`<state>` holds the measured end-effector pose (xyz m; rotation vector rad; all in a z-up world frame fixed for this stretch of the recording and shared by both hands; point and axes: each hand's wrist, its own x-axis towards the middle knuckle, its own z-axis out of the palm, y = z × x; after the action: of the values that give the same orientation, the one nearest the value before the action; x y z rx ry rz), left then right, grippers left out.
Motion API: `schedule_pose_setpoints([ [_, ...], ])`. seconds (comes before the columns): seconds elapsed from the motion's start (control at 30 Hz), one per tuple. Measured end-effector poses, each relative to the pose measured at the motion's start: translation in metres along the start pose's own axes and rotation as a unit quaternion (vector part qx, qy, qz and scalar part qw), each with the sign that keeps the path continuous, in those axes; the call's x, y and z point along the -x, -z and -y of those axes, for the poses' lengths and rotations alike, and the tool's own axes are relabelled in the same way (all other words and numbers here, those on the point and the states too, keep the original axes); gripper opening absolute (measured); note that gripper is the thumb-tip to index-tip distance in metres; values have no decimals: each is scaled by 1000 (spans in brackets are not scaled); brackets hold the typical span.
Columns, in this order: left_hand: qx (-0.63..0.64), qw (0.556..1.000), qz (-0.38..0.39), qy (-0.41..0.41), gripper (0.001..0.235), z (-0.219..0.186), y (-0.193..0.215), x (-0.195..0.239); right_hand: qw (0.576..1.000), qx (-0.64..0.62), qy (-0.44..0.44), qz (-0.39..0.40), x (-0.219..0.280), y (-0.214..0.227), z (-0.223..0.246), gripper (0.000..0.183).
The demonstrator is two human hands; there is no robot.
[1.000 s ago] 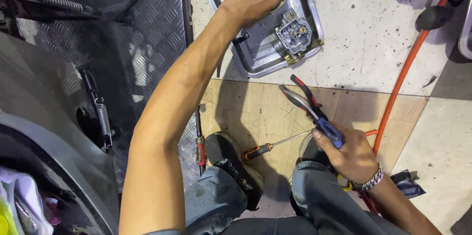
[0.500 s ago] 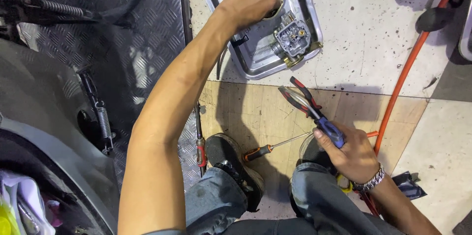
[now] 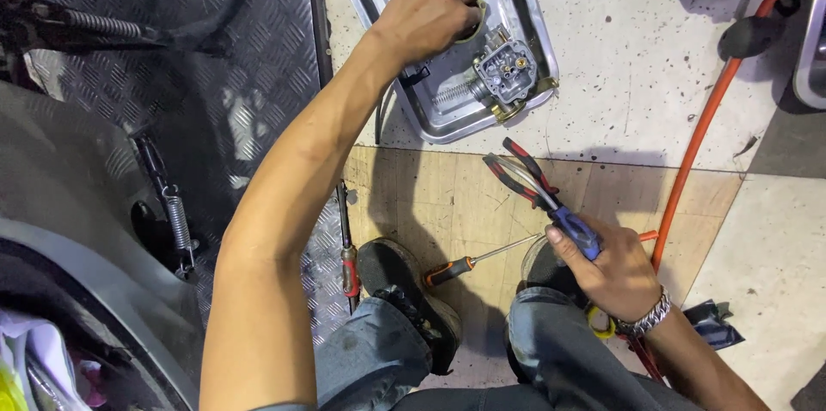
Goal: Cleaning and inspecting a motorcycle carburetor using compressed air and a small hand tool.
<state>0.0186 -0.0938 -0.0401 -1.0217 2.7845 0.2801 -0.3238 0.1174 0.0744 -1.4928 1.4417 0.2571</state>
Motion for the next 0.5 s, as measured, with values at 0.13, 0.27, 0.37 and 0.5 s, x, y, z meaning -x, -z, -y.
schedule_pose_setpoints([
  [0.13, 60, 994, -82, 43, 17, -5, -2, 11, 1000, -17, 2, 23, -3, 2, -1, 50],
  [0.27, 147, 961, -194, 131, 26, -21, 0, 34, 1000, -29, 8, -4, -2, 1, -7, 45],
  [0.37, 288, 908, -256, 164, 10, -66, 15, 65, 993, -80, 59, -70, 6, 9, 6, 38],
  [0.5, 358, 886, -237, 176, 29, -127, -14, 102, 984, -122, 89, -97, 14, 5, 16, 26],
])
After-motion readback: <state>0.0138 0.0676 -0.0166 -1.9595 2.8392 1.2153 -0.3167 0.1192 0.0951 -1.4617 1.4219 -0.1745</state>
